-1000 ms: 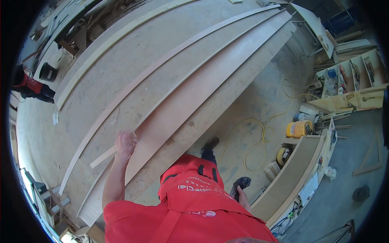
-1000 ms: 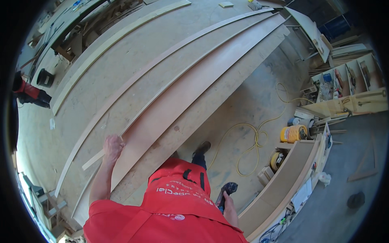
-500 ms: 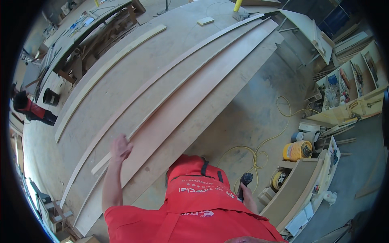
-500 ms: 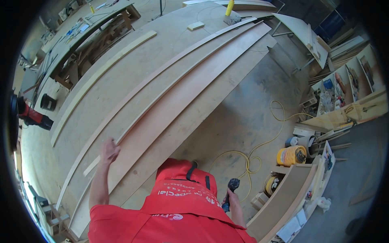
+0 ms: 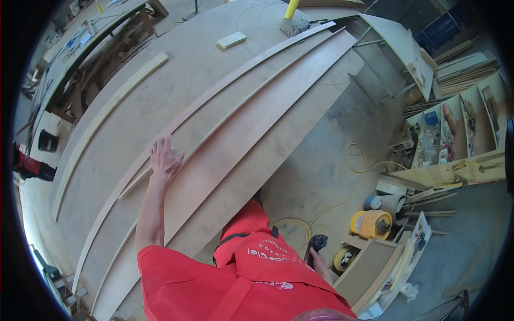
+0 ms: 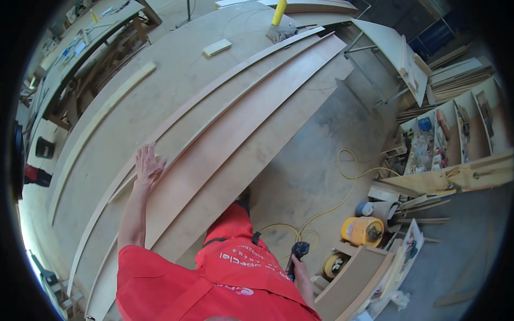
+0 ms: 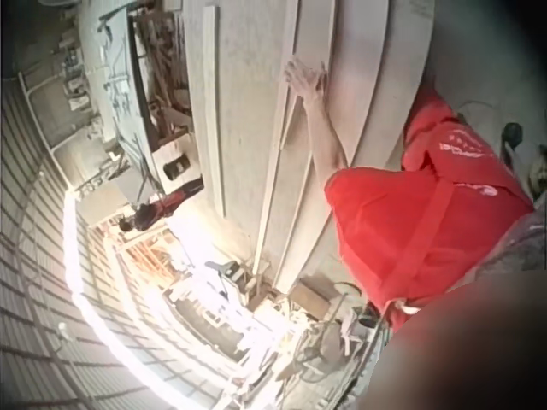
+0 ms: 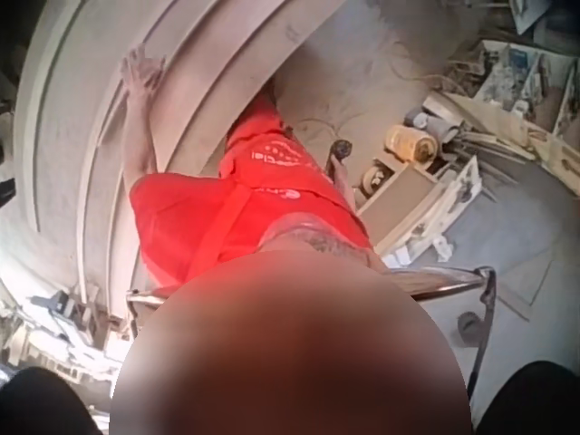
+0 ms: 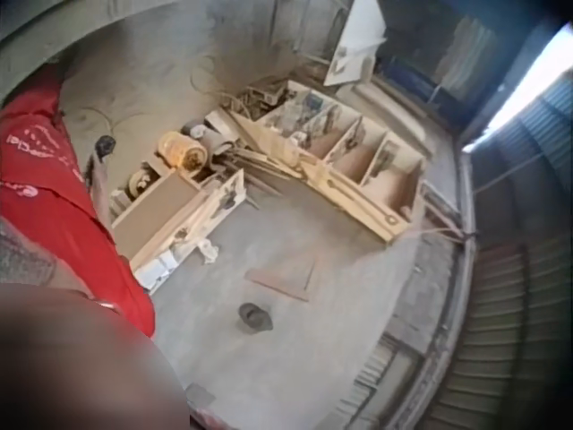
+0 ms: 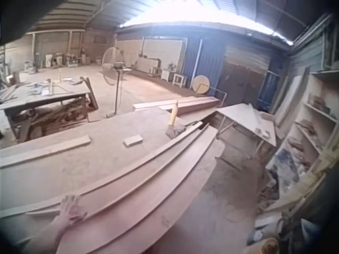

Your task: Using a nail gun to attach wooden trim pieces to a large curved wooden frame on a production floor.

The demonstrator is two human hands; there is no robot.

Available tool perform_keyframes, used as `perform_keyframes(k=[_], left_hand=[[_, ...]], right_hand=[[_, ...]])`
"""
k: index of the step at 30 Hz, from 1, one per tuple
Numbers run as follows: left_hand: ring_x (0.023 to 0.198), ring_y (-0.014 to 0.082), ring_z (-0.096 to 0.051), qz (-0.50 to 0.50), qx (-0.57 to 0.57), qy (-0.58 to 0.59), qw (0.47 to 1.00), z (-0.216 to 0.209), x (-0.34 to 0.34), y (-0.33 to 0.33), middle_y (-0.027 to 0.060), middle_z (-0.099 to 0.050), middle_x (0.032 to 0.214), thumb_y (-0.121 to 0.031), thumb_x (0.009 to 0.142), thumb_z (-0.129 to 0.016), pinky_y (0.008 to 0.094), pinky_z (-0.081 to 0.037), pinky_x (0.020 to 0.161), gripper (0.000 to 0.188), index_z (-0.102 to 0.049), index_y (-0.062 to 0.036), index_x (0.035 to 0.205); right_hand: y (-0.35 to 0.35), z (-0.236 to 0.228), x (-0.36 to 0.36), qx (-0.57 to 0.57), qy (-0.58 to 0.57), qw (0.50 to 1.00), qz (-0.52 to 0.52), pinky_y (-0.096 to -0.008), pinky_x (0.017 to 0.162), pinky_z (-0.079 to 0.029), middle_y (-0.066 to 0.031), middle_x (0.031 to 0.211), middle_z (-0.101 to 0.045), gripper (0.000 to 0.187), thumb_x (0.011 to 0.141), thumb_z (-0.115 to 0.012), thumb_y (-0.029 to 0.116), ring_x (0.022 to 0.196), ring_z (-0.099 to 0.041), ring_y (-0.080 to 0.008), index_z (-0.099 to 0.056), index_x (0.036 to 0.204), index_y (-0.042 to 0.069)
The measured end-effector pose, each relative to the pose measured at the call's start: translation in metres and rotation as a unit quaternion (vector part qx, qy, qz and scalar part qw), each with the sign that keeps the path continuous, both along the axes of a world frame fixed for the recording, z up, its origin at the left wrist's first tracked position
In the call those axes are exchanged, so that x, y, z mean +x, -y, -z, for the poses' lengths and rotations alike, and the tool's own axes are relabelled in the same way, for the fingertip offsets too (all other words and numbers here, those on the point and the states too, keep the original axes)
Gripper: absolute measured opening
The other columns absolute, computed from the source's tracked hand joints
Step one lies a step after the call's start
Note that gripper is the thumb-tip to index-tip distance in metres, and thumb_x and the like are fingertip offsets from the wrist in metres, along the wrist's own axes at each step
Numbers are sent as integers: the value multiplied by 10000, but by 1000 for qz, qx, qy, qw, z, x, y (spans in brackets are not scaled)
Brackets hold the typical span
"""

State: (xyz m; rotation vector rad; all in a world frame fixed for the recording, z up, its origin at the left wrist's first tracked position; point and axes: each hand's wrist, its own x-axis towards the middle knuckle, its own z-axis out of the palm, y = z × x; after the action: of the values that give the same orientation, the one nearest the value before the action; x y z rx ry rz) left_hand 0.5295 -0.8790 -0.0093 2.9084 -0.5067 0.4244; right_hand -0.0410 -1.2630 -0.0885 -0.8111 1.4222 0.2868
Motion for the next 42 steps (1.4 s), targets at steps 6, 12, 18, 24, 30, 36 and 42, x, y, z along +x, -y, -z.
perform_keyframes(k=[6, 12, 18, 24, 30, 36, 42], left_hand=[[1199, 386, -642, 14, -72, -179, 981, 26, 138, 216, 208, -681, 1277, -452, 895, -723, 500, -510, 1040, 572, -652, -50, 1296], [1138, 413, -668, -41, -6, -358, 933, 1, 224, 378, 231, -706, 1206, -441, 917, -705, 504, -534, 1001, 456, -742, -41, 1133], [950, 464, -674, -81, -71, -237, 965, -1, 224, 452, 260, -705, 998, -407, 942, -683, 559, -534, 797, 381, -716, -28, 913], [1016, 453, -650, -125, -16, -237, 963, -7, 204, 557, 239, -683, 1060, -400, 962, -664, 545, -524, 848, 357, -680, -44, 986], [1023, 459, -633, -158, 16, -256, 954, -4, 215, 602, 228, -673, 1100, -431, 947, -684, 543, -521, 843, 400, -643, -39, 1016], [986, 457, -631, -259, 11, -349, 901, -16, 260, 652, 233, -683, 1013, -468, 870, -766, 534, -504, 826, 470, -645, -19, 940], [931, 437, -610, -253, 1, -313, 915, -4, 291, 658, 222, -654, 953, -385, 877, -781, 526, -477, 820, 407, -595, -23, 871]], right_hand=[[131, -43, 106, -28, -81, 996, -17, -385, 747, -539, -93, 912, -753, 451, 1027, -635, 468, 801, -689, -228, -731, 1073, 30], [254, -44, 171, 15, -87, 996, 29, -397, 828, -542, -107, 1014, -757, 479, 1033, -622, 474, 875, -691, -235, -706, 1175, 24], [410, -37, 222, 98, -102, 990, 18, -405, 869, -557, -125, 1037, -761, 484, 1034, -612, 481, 877, -701, -256, -689, 1201, 33], [638, -7, 266, 70, -55, 996, -5, -425, 749, -578, -119, 884, -751, 464, 1024, -609, 508, 734, -695, -287, -709, 1048, 55], [829, -57, 360, 44, -63, 997, -10, -429, 536, -541, -103, 661, -609, 506, 991, -648, 544, 531, -617, -283, -589, 857, 60], [974, -84, 474, -35, -45, 998, -4, -421, 553, -550, -90, 667, -600, 476, 1006, -622, 547, 553, -626, -276, -588, 909, 83], [1056, -126, 627, -42, -5, 999, 7, -414, 570, -563, -73, 670, -609, 444, 1018, -607, 535, 565, -636, -247, -597, 915, 103]])
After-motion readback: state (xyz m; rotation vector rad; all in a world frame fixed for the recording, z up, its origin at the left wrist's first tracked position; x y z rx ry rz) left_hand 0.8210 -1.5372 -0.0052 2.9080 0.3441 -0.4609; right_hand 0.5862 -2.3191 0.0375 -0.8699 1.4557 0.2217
